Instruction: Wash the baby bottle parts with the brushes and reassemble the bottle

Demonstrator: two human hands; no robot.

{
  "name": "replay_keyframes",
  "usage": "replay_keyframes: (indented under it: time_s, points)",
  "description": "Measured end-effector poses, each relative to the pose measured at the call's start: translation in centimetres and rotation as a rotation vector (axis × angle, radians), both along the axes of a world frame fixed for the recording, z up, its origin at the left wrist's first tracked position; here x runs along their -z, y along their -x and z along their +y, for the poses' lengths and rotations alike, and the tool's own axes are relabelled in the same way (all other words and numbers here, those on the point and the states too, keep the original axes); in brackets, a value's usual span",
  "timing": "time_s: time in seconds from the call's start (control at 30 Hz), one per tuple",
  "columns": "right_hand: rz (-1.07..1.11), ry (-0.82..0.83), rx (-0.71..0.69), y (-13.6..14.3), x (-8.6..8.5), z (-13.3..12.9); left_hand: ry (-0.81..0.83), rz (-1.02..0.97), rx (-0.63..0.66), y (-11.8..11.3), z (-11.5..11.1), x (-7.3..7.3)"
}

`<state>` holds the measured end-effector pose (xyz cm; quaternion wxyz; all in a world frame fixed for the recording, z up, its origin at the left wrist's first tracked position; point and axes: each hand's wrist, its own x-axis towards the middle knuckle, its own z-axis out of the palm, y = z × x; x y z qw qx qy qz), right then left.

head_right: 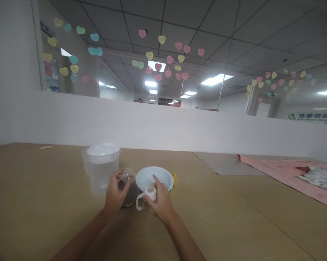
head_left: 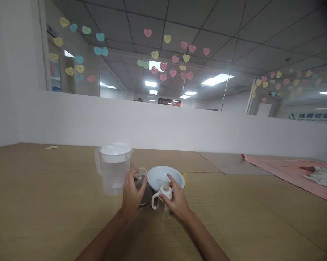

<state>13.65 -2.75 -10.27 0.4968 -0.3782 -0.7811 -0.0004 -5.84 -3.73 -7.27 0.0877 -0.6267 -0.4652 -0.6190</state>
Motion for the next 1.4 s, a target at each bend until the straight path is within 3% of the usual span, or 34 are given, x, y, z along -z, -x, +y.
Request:
replay_keyframes:
  time_s: [0.07, 0.2, 0.33, 0.6, 0.77, 0.93, 1.13, 1.4]
  points:
    - [0.029, -0.015, -0.009, 0.1, 0.2, 0.1, -0.09, -0.02, 0.086, -1.3, -1.0, -0.5]
    - [0.063, -0.141, 0.01, 0.2, 0.6, 0.3, -0.201, 0.231, 0.285, -3.4, -1.9, 0.3]
    - [0.052, -0.286, 0.075, 0.7, 1.3, 0.4, -0.155, 0.337, 0.381, -4.0, -1.4, 1.5]
    - [0.155, -0.175, 0.051, 1.8, 1.4, 0.1, -0.119, 0.344, 0.427, -4.5, -1.4, 2.0]
    - [0.194, -0.268, 0.101, 1.7, 1.8, 0.4, -0.11, 0.436, 0.448, -4.4, -1.5, 3.3]
    - [0.204, -0.151, 0.15, 1.7, 2.5, 0.7, -0.057, 0.452, 0.479, -3.8, -1.6, 3.8]
    - [0.139, -0.291, 0.176, 1.8, 2.0, 0.4, 0.047, 0.441, 0.519, -3.7, -1.9, 4.6]
    - [0.096, -0.278, 0.197, 1.4, 1.7, -0.1, 0.145, 0.36, 0.562, -3.6, -2.5, 4.7]
